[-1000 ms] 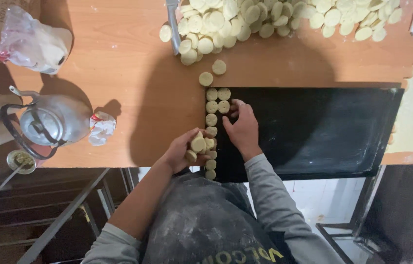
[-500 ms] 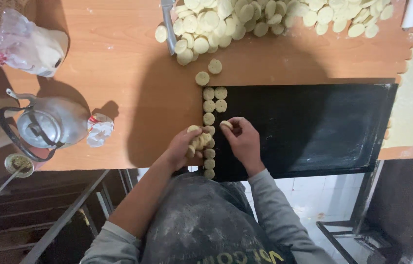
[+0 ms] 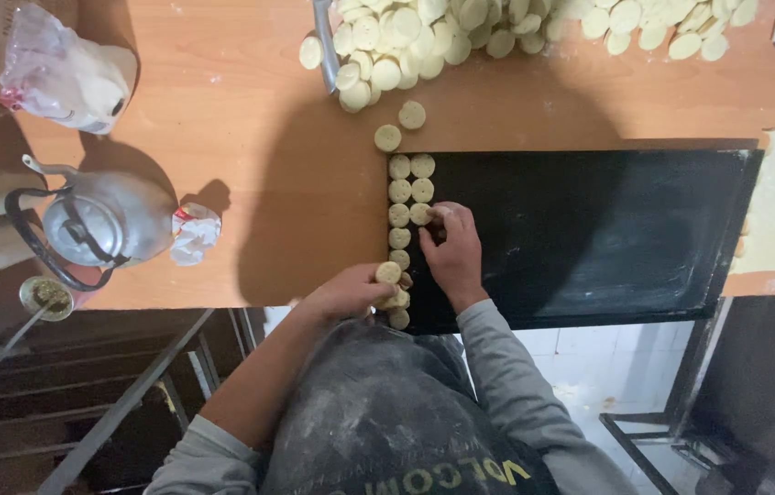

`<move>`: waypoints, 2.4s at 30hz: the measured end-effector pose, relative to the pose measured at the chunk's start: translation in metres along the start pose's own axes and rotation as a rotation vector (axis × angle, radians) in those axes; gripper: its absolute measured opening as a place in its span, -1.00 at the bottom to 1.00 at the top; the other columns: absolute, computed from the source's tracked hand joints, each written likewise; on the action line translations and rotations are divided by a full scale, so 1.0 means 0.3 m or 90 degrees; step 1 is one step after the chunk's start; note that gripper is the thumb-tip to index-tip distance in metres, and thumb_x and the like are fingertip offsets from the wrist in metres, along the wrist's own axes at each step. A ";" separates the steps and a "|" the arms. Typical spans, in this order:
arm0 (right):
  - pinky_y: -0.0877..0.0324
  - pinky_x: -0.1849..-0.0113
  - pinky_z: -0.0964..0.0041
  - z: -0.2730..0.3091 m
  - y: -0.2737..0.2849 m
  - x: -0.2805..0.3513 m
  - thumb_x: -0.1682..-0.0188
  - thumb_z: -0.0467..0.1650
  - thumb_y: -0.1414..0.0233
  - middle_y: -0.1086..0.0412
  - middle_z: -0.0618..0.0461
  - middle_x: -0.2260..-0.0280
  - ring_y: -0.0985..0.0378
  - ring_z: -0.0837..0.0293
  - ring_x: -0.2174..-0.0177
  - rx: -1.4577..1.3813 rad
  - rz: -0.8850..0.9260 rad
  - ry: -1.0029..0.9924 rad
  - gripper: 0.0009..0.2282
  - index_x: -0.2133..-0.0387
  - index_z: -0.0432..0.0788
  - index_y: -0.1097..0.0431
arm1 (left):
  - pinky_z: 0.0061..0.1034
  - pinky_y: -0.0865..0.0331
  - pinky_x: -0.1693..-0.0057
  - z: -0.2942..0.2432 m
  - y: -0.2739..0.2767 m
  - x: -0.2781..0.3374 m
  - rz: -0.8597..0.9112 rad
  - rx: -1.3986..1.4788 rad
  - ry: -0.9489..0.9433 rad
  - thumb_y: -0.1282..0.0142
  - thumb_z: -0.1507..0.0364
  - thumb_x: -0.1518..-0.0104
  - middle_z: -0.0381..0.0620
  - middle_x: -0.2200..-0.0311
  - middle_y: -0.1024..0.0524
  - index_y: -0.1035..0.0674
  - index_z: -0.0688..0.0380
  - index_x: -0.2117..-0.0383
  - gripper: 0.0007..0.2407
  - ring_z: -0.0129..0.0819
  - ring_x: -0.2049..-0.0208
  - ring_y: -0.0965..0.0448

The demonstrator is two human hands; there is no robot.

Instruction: Cutting circular pastry shapes out of a sheet of dough and arranging them on a baking tray.

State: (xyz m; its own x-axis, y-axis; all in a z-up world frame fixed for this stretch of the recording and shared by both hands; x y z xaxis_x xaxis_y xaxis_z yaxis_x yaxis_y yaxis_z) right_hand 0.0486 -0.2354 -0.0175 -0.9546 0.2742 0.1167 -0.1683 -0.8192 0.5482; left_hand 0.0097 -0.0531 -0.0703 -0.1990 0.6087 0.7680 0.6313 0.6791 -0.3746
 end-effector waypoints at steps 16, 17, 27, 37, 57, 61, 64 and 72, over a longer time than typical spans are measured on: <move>-0.53 0.25 0.28 -0.087 0.021 0.107 0.01 -0.36 -0.23 -0.50 -0.09 0.22 -0.61 0.15 0.31 0.015 0.057 -0.196 -0.70 0.07 -0.24 -0.43 | -0.50 -0.55 0.10 0.049 -0.052 0.064 0.158 0.223 0.054 -0.13 0.38 -0.18 -0.12 0.13 -0.51 -0.49 0.22 -0.06 -0.66 -0.40 0.18 -0.58; -0.50 0.30 0.23 -0.020 0.038 0.090 0.07 -0.40 -0.26 -0.43 -0.12 0.20 -0.58 0.10 0.37 0.142 0.067 -0.134 -0.67 0.07 -0.26 -0.42 | -0.50 -0.52 0.11 0.050 -0.050 0.078 0.164 0.263 0.044 -0.15 0.38 -0.20 -0.09 0.14 -0.49 -0.47 0.26 -0.08 -0.65 -0.39 0.18 -0.56; -0.54 0.28 0.30 -0.058 0.003 0.118 0.08 -0.41 -0.23 -0.45 -0.04 0.19 -0.61 0.15 0.31 0.046 0.107 -0.133 -0.64 0.01 -0.23 -0.41 | -0.44 -0.57 0.01 0.000 0.001 0.038 0.088 0.297 -0.051 -0.06 0.43 -0.19 0.05 0.04 -0.59 -0.47 0.35 -0.11 -0.64 -0.28 0.06 -0.64; -0.55 0.21 0.34 -0.105 0.004 0.241 0.02 -0.35 -0.21 -0.56 0.00 0.24 -0.64 0.23 0.28 -0.066 0.175 -0.247 -0.73 0.07 -0.17 -0.48 | -0.42 -0.58 0.02 -0.017 -0.026 0.030 0.021 0.249 -0.023 -0.09 0.43 -0.20 0.11 0.10 -0.59 -0.45 0.36 -0.04 -0.67 -0.24 0.09 -0.66; -0.54 0.26 0.35 -0.115 -0.022 0.234 0.10 -0.38 -0.29 -0.47 -0.01 0.21 -0.62 0.20 0.31 0.038 0.059 -0.200 -0.67 0.12 -0.26 -0.42 | -0.37 -0.60 0.10 0.082 -0.020 0.061 -0.026 0.179 0.018 -0.20 0.38 -0.10 -0.04 0.20 -0.56 -0.51 0.28 0.06 -0.68 -0.32 0.18 -0.64; -0.51 0.29 0.32 -0.083 0.011 0.259 0.10 -0.38 -0.28 -0.46 -0.01 0.24 -0.58 0.18 0.35 0.021 0.034 -0.196 -0.69 0.12 -0.24 -0.44 | -0.45 -0.56 0.10 0.044 -0.052 0.077 0.005 0.230 0.000 -0.19 0.40 -0.11 -0.03 0.22 -0.59 -0.52 0.34 0.06 -0.68 -0.33 0.23 -0.62; -0.49 0.27 0.31 -0.046 0.009 0.285 0.03 -0.37 -0.23 -0.44 0.01 0.23 -0.56 0.19 0.33 -0.035 0.114 -0.164 -0.73 0.09 -0.21 -0.45 | -0.50 -0.53 0.12 0.023 -0.069 0.063 0.044 0.261 -0.032 -0.17 0.41 -0.13 -0.03 0.23 -0.60 -0.53 0.38 0.04 -0.68 -0.34 0.27 -0.59; -0.50 0.27 0.40 -0.155 -0.003 0.386 0.05 -0.36 -0.23 -0.53 0.08 0.32 -0.60 0.28 0.34 -0.060 0.206 -0.306 -0.77 0.16 -0.16 -0.47 | -0.52 -0.50 0.19 0.069 -0.061 0.046 -0.047 0.109 0.002 -0.16 0.40 -0.13 -0.01 0.28 -0.61 -0.54 0.36 0.09 -0.70 -0.35 0.31 -0.60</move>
State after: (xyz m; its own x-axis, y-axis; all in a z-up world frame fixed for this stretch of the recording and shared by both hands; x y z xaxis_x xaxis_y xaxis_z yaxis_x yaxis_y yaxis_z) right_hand -0.0733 -0.2264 -0.0431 -0.7465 0.1819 0.6401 0.0715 -0.9344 0.3489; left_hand -0.0199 -0.0486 -0.0637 -0.2370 0.5533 0.7985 0.4788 0.7817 -0.3995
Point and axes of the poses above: each hand's wrist, its own x-axis away from the middle knuckle, its own y-axis out of the back of the hand, z = x × y, the point moved 8 cm from there along -x, towards the middle knuckle
